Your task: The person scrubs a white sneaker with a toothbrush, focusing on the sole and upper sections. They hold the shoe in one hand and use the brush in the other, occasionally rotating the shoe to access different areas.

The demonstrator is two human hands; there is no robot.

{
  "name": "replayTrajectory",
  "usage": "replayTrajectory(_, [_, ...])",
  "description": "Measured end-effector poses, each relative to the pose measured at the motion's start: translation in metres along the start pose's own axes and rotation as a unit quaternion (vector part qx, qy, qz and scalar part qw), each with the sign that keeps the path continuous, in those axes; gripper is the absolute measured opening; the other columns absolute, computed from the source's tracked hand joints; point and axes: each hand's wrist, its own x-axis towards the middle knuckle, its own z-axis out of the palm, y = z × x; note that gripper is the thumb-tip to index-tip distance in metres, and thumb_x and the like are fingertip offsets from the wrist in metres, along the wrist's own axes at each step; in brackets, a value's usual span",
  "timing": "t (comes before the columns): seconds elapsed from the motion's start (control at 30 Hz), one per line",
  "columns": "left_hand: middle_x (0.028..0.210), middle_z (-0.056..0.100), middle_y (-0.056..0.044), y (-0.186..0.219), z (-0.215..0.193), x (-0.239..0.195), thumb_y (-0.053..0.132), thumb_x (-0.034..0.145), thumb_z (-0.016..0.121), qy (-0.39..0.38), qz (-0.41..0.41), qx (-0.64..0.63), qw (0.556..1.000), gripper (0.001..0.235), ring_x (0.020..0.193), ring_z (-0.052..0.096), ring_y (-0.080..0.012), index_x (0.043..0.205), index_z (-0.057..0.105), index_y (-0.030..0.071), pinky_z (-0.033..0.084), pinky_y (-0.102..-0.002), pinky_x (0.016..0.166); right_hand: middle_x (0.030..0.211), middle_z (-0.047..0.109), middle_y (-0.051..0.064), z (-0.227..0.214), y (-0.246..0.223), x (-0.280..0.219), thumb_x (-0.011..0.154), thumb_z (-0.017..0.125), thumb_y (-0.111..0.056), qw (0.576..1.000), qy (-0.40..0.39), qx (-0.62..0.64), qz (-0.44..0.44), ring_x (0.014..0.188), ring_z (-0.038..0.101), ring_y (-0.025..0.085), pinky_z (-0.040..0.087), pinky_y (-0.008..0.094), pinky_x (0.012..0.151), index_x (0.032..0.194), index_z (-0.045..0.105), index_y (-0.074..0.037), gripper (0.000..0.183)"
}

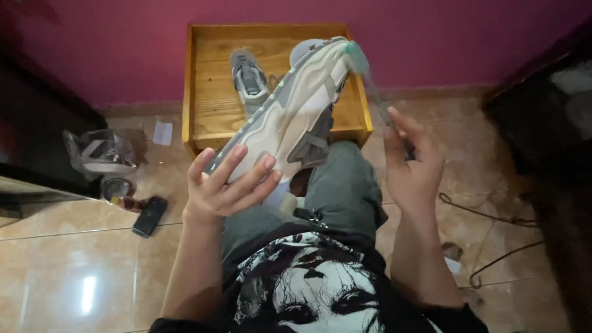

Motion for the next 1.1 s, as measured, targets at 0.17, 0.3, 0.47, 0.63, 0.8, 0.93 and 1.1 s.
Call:
replayTrajectory(0.17, [0.124, 0.077, 0.017, -0.01, 0.016, 0.005, 0.025, 0.105, 0.063, 0.006, 0.013, -0.004, 1.0, 0.02, 0.109, 0.072, -0.0154, 0.106, 0.076, 0.041, 0.053, -0.044, 0.102, 0.089, 0.076, 0.009, 0.017, -0.012, -0.002, 0.097, 0.069, -0.01, 0.991, -0.114, 0.06, 0.031, 0.073, 0.067, 0.016, 0.056, 0.036, 0.069, 0.116, 0.079, -0.014, 0.022])
replayTrajectory(0.3, [0.132, 0.074, 0.014, -0.016, 0.028, 0.013, 0.022, 0.106, 0.059, 0.01, 0.023, -0.029, 0.999, 0.021, 0.114, 0.071, -0.0163, 0.11, 0.073, 0.037, 0.055, -0.043, 0.098, 0.106, 0.076, 0.017, 0.011, -0.003, 0.032, 0.105, 0.066, -0.012, 0.998, -0.067, -0.01, -0.007, 0.099, 0.074, 0.032, 0.058, 0.044, 0.083, 0.13, 0.074, -0.011, 0.026])
replayTrajectory(0.47, [0.128, 0.075, 0.013, -0.041, 0.042, 0.013, 0.019, 0.106, 0.055, -0.026, 0.077, -0.056, 0.995, 0.025, 0.114, 0.07, -0.0167, 0.112, 0.072, 0.036, 0.059, -0.043, 0.096, 0.095, 0.076, 0.015, 0.029, -0.016, 0.047, 0.096, 0.072, -0.006, 0.993, -0.109, 0.025, -0.039, 0.092, 0.074, 0.031, 0.058, 0.041, 0.08, 0.113, 0.078, -0.009, 0.018])
replayTrajectory(0.63, [0.13, 0.074, 0.007, -0.064, 0.062, 0.021, 0.009, 0.106, 0.048, -0.045, 0.105, -0.096, 0.989, 0.033, 0.114, 0.07, -0.0213, 0.116, 0.071, 0.031, 0.061, -0.046, 0.095, 0.097, 0.078, 0.007, 0.047, -0.02, 0.071, 0.091, 0.071, -0.002, 0.992, -0.083, -0.02, -0.089, 0.095, 0.076, 0.025, 0.059, 0.036, 0.088, 0.127, 0.075, -0.013, 0.037])
replayTrajectory(0.8, [0.125, 0.077, 0.006, -0.083, 0.075, 0.026, 0.012, 0.108, 0.052, -0.048, 0.094, -0.115, 0.988, 0.027, 0.11, 0.072, -0.0234, 0.112, 0.074, 0.029, 0.063, -0.045, 0.095, 0.07, 0.066, 0.004, 0.052, 0.012, 0.091, 0.104, 0.066, -0.032, 0.997, -0.049, -0.057, 0.025, 0.061, 0.06, 0.016, 0.052, 0.035, 0.066, 0.126, 0.077, -0.027, 0.025])
replayTrajectory(0.93, [0.131, 0.074, 0.008, -0.098, 0.083, 0.024, 0.009, 0.107, 0.046, -0.057, 0.118, -0.094, 0.987, 0.038, 0.111, 0.072, -0.0227, 0.121, 0.073, 0.031, 0.064, -0.047, 0.093, 0.057, 0.059, 0.002, 0.074, -0.004, 0.082, 0.093, 0.069, -0.013, 0.993, -0.093, -0.058, -0.046, 0.047, 0.059, 0.017, 0.049, 0.028, 0.054, 0.09, 0.076, -0.016, 0.008])
replayTrajectory(1.1, [0.129, 0.075, 0.008, -0.11, 0.086, 0.035, 0.007, 0.107, 0.052, -0.034, 0.124, -0.072, 0.989, 0.036, 0.109, 0.072, -0.0212, 0.12, 0.077, 0.03, 0.064, -0.045, 0.093, 0.095, 0.057, 0.0, 0.08, -0.045, 0.097, 0.107, 0.057, -0.008, 0.985, -0.032, 0.061, -0.16, 0.082, 0.05, 0.006, 0.04, 0.017, 0.075, 0.121, 0.065, -0.011, 0.017])
